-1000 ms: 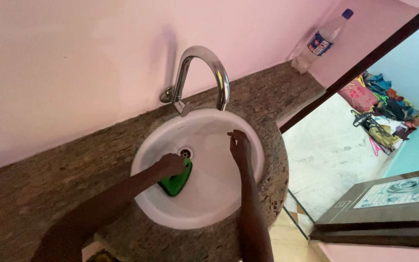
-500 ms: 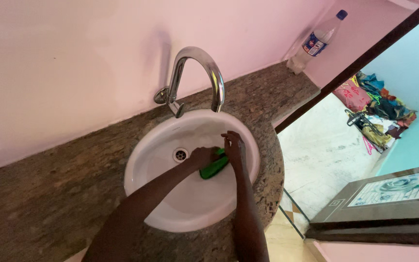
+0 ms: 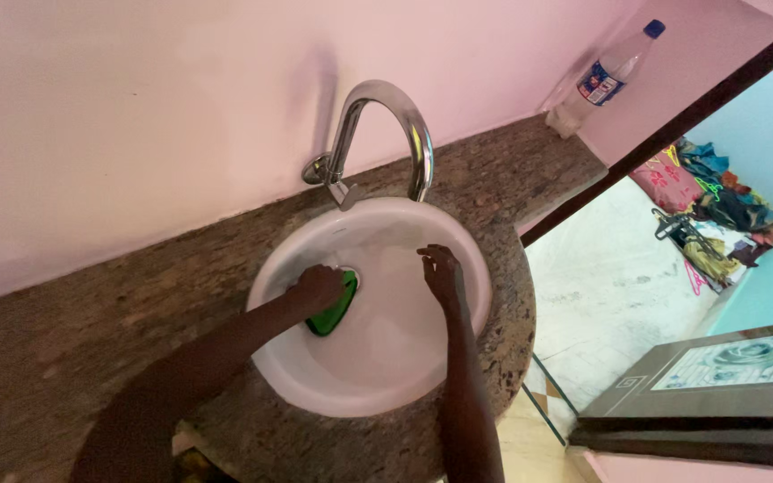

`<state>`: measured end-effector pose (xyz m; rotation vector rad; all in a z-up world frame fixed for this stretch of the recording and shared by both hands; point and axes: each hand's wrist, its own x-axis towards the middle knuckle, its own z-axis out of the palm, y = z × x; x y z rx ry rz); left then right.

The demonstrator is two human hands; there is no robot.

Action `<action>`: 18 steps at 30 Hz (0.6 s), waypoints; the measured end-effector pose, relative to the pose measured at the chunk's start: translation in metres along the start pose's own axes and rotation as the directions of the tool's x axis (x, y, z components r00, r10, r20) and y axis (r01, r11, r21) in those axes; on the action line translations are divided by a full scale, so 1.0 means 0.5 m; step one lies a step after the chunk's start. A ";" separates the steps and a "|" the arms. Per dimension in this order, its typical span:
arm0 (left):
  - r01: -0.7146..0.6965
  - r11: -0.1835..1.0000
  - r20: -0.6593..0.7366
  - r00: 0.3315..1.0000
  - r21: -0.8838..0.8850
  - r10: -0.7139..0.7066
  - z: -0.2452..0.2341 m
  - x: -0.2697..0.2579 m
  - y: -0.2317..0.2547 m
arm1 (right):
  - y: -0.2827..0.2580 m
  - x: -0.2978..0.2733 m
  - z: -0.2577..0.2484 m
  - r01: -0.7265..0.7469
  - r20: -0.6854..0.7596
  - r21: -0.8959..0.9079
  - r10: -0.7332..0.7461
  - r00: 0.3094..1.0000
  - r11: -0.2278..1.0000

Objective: The person scrubs a white bathroom sink with a green sponge, repeatedly rinsing the sponge under running water and wiping the basin and drain area. The person turns the faucet on and off multiple times during the process.

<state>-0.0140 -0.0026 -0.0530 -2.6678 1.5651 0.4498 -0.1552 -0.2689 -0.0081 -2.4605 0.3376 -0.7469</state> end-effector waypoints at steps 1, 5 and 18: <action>0.026 0.998 0.035 0.999 -0.051 -0.024 0.002 -0.013 -0.003 | 0.001 0.002 0.004 0.006 0.009 0.016 -0.006 1.000 1.000; 0.057 0.986 0.030 0.998 -0.154 -0.053 0.026 -0.041 0.006 | 0.012 0.000 0.006 0.077 0.030 -0.007 -0.076 0.997 0.997; -0.090 0.993 -0.034 0.996 -0.080 0.087 0.091 0.133 0.073 | 0.021 -0.004 0.022 0.003 0.189 -0.073 0.011 0.982 0.997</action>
